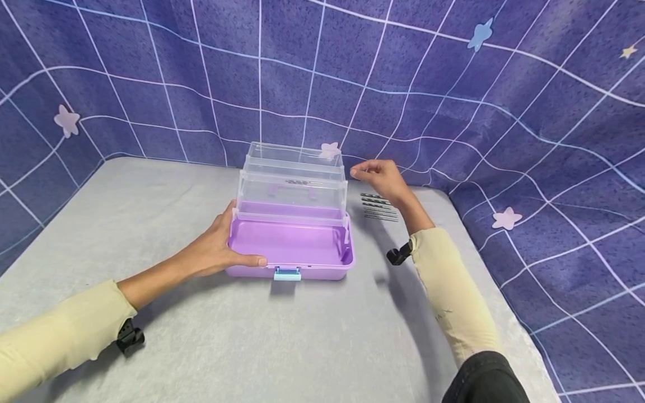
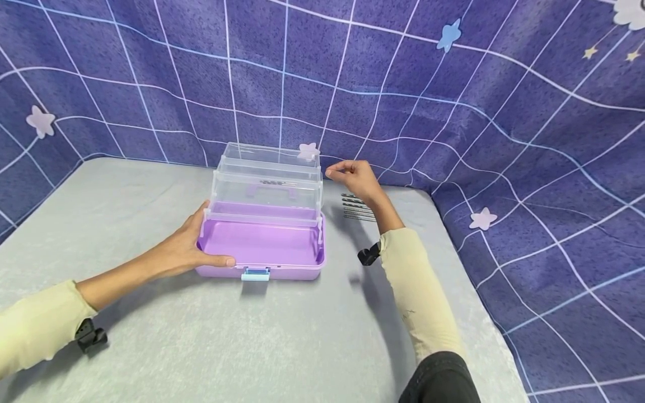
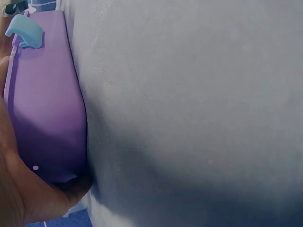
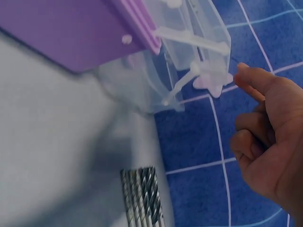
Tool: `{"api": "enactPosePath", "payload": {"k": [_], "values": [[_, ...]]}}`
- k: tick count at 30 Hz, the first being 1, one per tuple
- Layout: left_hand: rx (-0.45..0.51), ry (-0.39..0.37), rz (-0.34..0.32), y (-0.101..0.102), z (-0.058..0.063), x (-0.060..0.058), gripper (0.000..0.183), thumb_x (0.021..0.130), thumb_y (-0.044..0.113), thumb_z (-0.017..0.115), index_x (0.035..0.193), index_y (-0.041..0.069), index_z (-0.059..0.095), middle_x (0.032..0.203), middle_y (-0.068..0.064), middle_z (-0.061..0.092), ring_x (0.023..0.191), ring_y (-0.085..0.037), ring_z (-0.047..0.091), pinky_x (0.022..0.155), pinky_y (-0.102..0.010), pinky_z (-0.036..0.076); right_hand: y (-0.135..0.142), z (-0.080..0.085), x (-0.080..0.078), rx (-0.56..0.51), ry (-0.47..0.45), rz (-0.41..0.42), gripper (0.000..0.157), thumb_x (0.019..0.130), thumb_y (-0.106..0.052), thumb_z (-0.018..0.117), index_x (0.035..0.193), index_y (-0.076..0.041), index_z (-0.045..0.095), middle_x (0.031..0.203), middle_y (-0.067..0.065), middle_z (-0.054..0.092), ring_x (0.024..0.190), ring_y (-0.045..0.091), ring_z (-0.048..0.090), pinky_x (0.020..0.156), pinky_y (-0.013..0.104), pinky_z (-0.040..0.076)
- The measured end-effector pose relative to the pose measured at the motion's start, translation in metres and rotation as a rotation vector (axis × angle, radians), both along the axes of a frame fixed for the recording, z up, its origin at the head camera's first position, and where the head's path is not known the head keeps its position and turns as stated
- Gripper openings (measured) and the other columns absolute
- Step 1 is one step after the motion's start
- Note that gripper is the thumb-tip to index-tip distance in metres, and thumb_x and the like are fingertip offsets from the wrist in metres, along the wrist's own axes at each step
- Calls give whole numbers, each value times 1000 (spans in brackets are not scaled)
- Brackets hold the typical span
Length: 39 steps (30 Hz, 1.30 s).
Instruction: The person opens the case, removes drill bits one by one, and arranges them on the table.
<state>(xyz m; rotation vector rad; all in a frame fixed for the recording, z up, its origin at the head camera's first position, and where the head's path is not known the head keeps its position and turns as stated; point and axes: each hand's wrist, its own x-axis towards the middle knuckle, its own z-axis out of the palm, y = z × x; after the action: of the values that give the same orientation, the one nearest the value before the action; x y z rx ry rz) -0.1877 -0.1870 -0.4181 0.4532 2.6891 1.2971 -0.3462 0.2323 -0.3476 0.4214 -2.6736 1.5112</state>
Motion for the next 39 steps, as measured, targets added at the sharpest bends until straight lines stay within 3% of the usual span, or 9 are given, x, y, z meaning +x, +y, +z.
{"api": "enactPosePath", "payload": {"k": [5,10,13,17,20,27,31,34,39], "values": [[33,10,-11,0,0,0,152,77,58,103,183,34,-3,170,-23,38,151,-44,46,120,-82,43,-18,9,1,-3,28,25,27,102,-27,84,118,-5,87,125,10,85,115,14,70,104,30,52],[52,9,-15,0,1,0,150,76,56,104,182,36,1,167,-21,41,149,-43,48,119,-81,44,-34,14,0,31,35,54,26,100,-27,86,116,-6,89,117,9,85,93,11,64,83,26,50],[53,8,-14,0,0,0,150,76,56,104,182,34,1,166,-21,41,148,-43,50,120,-80,44,-44,15,-2,55,36,81,24,99,-23,87,114,-4,89,100,2,83,77,8,54,70,24,44],[47,5,-12,0,0,0,152,77,57,104,183,30,-2,169,-22,39,147,-42,51,121,-79,44,-53,16,-5,110,54,121,23,98,-18,89,113,-1,89,67,-11,58,64,6,38,60,23,33],[42,2,-8,1,0,1,154,76,57,104,183,28,-4,171,-23,38,148,-43,51,121,-79,43,-59,17,-8,173,79,141,23,96,-20,91,112,-3,90,60,-12,38,63,6,32,58,25,28],[13,-14,6,1,0,0,159,77,61,102,182,28,-12,179,-29,27,156,-47,45,124,-83,38,-67,17,-16,335,120,140,19,94,-25,94,110,-14,92,64,-10,42,68,8,36,65,27,33],[-10,-23,12,1,0,0,161,77,65,100,181,28,-17,182,-32,21,160,-51,42,124,-84,36,-68,19,-14,392,139,132,18,94,-26,94,109,-15,92,79,-2,72,69,9,45,71,28,42],[-12,-24,10,1,0,0,161,77,65,100,181,29,-16,182,-32,23,159,-51,43,123,-84,37,-70,23,-7,423,134,132,16,98,-21,91,110,-12,91,105,6,86,84,14,60,87,30,51],[-5,-20,6,1,1,0,159,77,64,101,182,30,-14,180,-31,26,155,-48,47,122,-84,40,-69,24,-6,424,89,147,17,102,-21,87,111,-8,90,123,11,86,114,23,73,108,38,55]]}}
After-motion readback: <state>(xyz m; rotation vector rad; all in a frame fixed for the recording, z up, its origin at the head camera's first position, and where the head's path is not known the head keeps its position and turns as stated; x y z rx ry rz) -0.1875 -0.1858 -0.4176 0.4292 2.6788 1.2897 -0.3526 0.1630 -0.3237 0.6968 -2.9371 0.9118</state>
